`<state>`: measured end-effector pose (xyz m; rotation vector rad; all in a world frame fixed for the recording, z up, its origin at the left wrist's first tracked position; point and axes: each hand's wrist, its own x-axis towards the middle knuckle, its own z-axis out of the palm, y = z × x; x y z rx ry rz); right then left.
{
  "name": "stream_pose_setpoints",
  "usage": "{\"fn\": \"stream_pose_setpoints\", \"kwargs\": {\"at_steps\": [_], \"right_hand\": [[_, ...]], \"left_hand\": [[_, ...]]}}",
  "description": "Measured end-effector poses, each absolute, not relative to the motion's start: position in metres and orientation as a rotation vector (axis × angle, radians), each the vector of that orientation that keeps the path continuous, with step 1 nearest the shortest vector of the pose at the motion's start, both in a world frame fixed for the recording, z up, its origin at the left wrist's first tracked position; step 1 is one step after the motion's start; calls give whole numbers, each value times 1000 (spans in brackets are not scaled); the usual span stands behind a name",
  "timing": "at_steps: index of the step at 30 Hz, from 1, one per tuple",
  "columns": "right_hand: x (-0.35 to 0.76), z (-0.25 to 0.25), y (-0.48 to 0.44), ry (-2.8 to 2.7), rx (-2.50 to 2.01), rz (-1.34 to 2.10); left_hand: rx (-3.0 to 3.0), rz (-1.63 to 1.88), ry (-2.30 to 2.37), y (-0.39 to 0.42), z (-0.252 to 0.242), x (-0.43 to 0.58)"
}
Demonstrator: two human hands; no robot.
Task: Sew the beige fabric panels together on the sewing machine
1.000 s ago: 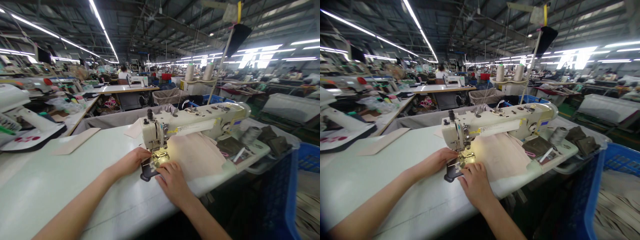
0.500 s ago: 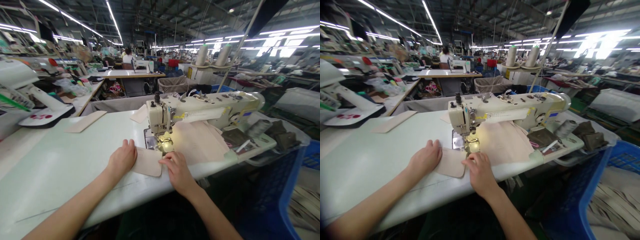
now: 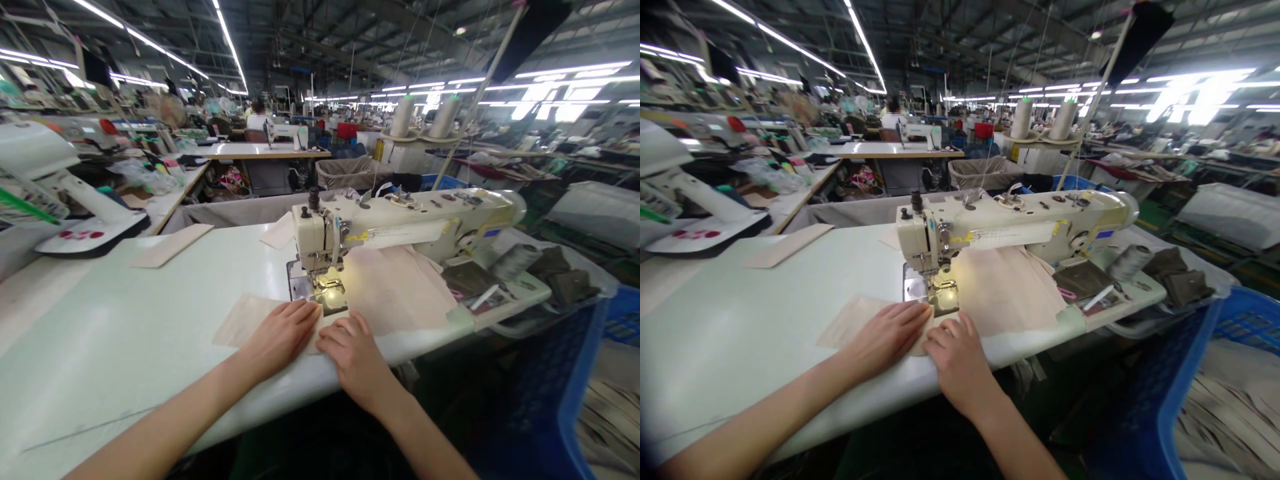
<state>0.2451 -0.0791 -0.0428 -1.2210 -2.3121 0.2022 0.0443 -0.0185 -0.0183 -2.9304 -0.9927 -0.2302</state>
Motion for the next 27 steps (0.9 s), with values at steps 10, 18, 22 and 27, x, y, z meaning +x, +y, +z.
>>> {"fn": "stream_pose_setpoints", "kwargs": {"at_steps": [10,18,22,27], "right_hand": [[243,-48,-35,-2244,-1305,234],[243,-50,-34,-2201,-1317,273],[243,-52,-33,-2200,-1323,269],[243,-52,-33,-2201,-1316,269]], "left_hand": [[-2830,-244,-1258,16,-19,50],[-2825,-316,-1237,20,-25,51],[-2838,-309,-1230,22,-24,51],[-2875,-376,-1193,23,-25,48]]}}
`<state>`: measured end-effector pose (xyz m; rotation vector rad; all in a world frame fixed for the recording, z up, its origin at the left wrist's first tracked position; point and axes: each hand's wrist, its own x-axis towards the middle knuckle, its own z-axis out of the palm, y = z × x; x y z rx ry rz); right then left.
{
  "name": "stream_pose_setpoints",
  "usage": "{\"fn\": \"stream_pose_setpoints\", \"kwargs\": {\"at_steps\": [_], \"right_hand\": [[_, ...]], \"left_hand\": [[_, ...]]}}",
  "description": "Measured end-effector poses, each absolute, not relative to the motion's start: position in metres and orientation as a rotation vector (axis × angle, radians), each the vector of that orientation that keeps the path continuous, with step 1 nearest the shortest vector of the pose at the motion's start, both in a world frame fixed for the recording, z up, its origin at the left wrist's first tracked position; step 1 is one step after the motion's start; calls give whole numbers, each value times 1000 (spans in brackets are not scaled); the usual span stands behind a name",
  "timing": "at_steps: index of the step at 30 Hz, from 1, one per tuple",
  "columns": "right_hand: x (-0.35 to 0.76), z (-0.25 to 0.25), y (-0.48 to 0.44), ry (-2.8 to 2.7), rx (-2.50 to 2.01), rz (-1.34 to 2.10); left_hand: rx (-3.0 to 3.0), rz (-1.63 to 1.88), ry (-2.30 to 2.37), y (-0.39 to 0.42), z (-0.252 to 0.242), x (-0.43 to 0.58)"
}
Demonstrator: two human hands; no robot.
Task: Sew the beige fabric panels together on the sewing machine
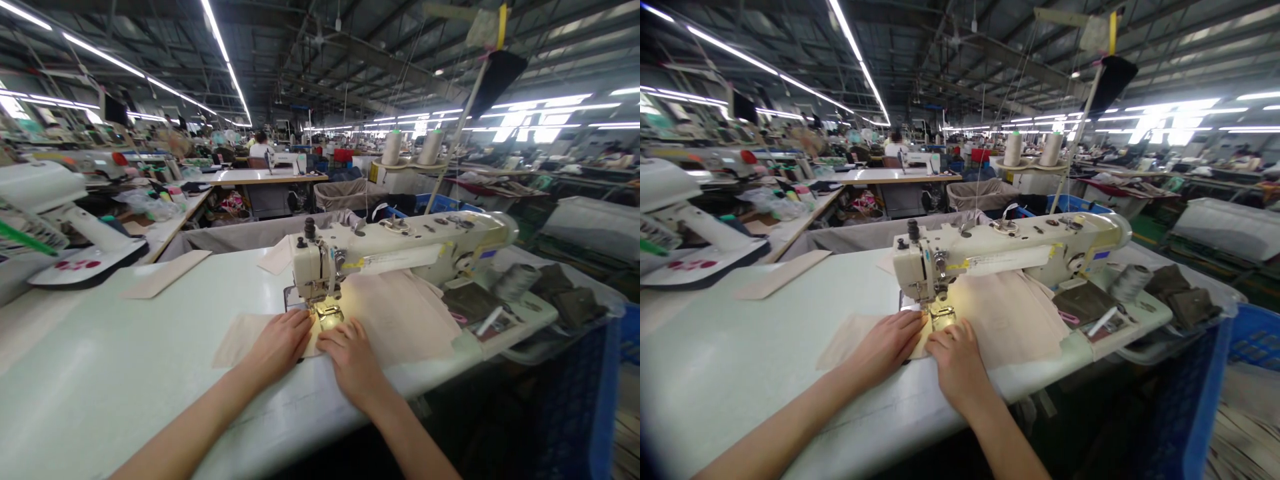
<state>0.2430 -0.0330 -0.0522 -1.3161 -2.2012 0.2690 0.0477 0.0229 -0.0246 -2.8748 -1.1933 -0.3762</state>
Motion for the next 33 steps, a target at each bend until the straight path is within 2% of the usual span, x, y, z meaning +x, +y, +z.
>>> {"fn": "stream_pose_setpoints", "kwargs": {"at_steps": [7,17,33], "right_hand": [[242,-52,-33,-2215,-1335,251],[244,-54,-50,-2209,-1330,249],[234,-42,-8,-2261,-1398,129]], "left_hand": [[-2833,-393,-1145,25,-28,43],[-2919,-524,-885,-17,-31,44],[-3052,-493,-943,44,-14,36]]}}
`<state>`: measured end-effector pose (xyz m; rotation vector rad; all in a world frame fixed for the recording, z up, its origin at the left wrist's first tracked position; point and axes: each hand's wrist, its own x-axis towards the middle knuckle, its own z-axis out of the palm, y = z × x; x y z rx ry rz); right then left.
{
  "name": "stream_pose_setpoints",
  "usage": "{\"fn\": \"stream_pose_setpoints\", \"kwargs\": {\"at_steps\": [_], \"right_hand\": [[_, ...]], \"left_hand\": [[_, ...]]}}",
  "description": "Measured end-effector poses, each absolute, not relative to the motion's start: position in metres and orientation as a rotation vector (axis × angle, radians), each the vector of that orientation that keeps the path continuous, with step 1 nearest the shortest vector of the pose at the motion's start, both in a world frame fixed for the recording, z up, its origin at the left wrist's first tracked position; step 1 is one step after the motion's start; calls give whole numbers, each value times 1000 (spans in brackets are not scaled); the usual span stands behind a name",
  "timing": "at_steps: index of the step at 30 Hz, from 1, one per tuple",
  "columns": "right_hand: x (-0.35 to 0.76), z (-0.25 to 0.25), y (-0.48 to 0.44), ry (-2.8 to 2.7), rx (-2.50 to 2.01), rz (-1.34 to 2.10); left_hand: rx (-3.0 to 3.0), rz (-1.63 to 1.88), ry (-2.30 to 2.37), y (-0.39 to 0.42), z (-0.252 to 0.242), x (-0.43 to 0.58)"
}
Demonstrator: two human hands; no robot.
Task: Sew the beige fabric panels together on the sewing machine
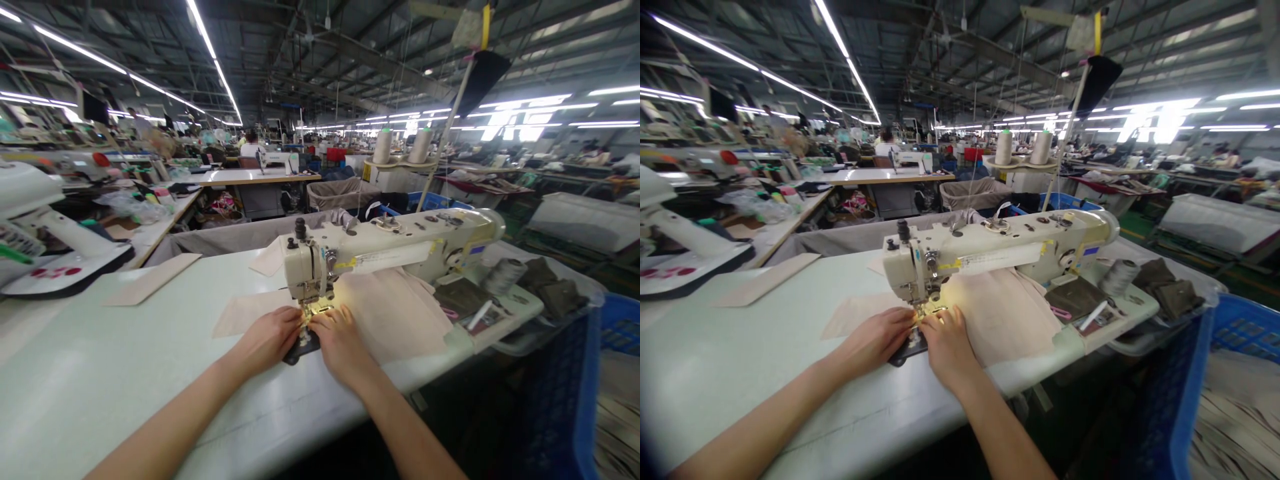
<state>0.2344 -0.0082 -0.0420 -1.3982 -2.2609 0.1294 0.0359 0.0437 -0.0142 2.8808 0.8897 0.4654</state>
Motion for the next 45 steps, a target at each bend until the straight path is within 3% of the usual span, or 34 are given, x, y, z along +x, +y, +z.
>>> {"fn": "stream_pose_setpoints", "kwargs": {"at_steps": [16,29,45], "right_hand": [[237,-51,-42,-2123,-1346,161],[241,-51,-60,-2154,-1338,147],[232,-41,-18,-2212,-1415,57]], "left_hand": [[2875,338,1248,24,-15,36],[2946,450,997,-14,-32,40],[2934,495,969,29,-23,33]]}}
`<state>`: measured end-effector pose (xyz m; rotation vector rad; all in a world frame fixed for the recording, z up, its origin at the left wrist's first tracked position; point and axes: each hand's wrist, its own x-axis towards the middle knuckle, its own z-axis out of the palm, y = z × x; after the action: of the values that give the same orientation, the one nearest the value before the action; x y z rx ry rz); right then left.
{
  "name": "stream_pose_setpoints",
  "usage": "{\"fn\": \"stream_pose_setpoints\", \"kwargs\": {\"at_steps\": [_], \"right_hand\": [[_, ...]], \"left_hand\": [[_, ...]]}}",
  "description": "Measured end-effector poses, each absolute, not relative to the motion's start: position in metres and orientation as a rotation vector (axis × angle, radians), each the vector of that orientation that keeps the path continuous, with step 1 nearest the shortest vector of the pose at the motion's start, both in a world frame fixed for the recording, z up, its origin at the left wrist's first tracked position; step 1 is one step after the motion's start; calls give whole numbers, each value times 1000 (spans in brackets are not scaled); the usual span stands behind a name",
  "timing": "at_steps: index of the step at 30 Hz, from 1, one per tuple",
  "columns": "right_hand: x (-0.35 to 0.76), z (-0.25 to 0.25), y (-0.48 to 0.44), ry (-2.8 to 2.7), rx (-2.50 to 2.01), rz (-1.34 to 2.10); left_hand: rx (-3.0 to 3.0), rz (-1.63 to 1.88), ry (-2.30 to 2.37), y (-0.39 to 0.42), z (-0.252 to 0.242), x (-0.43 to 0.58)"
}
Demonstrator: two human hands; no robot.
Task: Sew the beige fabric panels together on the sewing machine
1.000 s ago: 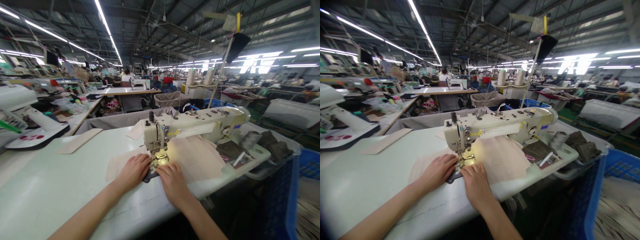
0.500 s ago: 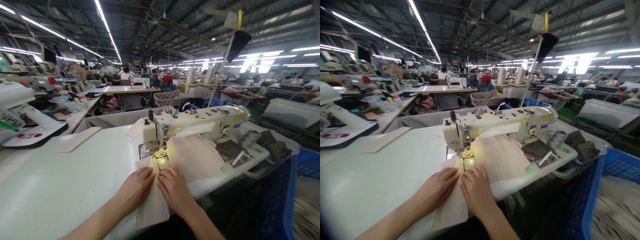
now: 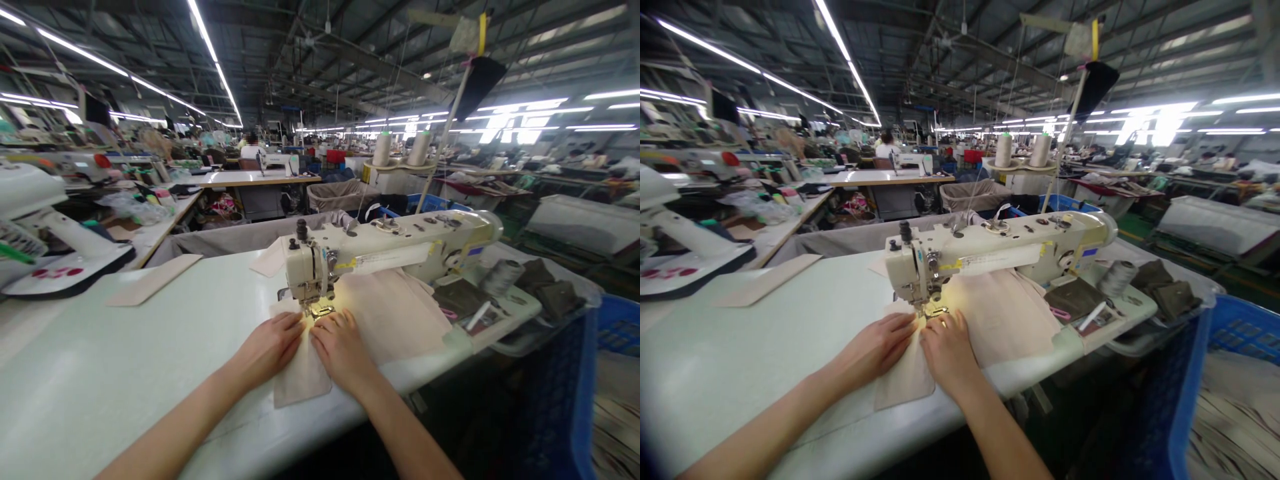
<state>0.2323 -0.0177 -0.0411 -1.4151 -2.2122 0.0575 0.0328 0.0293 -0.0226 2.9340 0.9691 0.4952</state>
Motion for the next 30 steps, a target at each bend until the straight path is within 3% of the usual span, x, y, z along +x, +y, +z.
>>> {"fn": "stream_pose_setpoints", "kwargs": {"at_steps": [18,30], "right_hand": [[236,-57,-35,-2170,-1399,109],[269,-61,-61,-2053,-1178,1]], "left_hand": [[2960,550,1121,17,-37,35],[3001,473,1075,-49,-22,20]]}}
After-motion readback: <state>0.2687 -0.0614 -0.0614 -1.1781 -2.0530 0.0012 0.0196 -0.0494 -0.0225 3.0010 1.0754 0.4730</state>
